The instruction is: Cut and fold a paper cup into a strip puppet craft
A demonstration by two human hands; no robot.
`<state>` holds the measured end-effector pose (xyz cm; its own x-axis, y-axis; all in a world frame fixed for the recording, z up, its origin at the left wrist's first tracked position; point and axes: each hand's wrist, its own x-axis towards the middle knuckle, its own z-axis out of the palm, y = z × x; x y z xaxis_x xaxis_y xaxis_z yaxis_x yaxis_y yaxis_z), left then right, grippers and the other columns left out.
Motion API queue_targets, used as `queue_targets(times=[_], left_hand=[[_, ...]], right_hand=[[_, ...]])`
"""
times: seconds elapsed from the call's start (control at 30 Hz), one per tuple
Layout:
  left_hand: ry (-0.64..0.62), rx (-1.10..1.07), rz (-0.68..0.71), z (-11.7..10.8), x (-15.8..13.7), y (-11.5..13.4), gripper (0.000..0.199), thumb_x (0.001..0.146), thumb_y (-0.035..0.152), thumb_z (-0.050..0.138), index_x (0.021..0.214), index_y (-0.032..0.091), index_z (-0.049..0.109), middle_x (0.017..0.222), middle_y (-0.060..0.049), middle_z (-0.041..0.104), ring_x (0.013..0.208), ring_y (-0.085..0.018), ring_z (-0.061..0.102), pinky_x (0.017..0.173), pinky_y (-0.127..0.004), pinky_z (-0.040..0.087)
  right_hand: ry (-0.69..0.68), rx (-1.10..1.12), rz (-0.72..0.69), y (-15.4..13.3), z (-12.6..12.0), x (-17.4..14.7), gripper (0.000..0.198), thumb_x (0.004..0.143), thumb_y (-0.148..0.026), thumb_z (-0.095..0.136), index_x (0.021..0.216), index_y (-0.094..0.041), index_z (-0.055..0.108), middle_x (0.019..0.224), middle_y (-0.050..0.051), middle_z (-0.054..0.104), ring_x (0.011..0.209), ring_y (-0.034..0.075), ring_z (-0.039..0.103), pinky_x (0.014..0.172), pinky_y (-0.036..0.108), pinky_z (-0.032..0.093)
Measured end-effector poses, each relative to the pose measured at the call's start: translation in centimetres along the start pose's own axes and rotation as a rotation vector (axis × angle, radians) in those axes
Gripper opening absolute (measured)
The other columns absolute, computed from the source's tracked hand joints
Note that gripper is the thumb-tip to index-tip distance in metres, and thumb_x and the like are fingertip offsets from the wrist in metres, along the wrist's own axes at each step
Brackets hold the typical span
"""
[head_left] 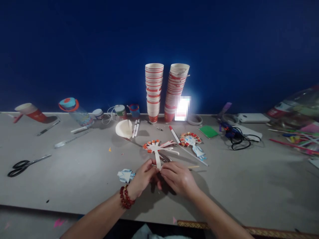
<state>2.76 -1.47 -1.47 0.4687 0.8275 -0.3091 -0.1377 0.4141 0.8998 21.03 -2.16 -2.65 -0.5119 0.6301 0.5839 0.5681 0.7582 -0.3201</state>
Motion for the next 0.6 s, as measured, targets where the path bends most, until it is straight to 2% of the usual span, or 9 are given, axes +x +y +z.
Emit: queue_targets(times=[0.2,0.4,0.6], left_hand=[[0.011,-0.009,-0.013,0.02,-0.19,0.23,0.022,0.081,0.034,0.057,0.096,0.019,0.052,0.064,0.005,0.064,0.036,-0.010,0.056,0.037,-0.020,0.037],[-0.023,-0.005,0.003,-0.04,-0.26,0.10,0.018,0.084,0.033,0.055,0.096,0.020,0.050,0.054,0.005,0.063,0.039,-0.013,0.059,0.042,-0.022,0.041],[-0.032,0.008,0.028,-0.22,-0.05,-0.60,0.027,0.084,0.041,0.060,0.096,0.021,0.048,0.050,0.006,0.062,0.039,-0.015,0.060,0.043,-0.023,0.043]], right_hand=[[0.038,0.032,0.003,0.12,0.63,-0.31,0.018,0.096,-0.015,0.049,0.096,-0.021,0.066,0.090,0.007,0.073,0.083,0.020,0.066,0.078,0.034,0.053],[-0.046,0.065,0.066,0.14,0.66,-0.02,0.017,0.098,-0.016,0.046,0.097,-0.020,0.063,0.090,0.007,0.072,0.084,0.021,0.066,0.078,0.033,0.053],[-0.066,0.020,0.097,0.01,0.46,0.11,0.020,0.100,-0.019,0.043,0.092,-0.020,0.061,0.089,0.008,0.070,0.085,0.021,0.065,0.077,0.033,0.053]])
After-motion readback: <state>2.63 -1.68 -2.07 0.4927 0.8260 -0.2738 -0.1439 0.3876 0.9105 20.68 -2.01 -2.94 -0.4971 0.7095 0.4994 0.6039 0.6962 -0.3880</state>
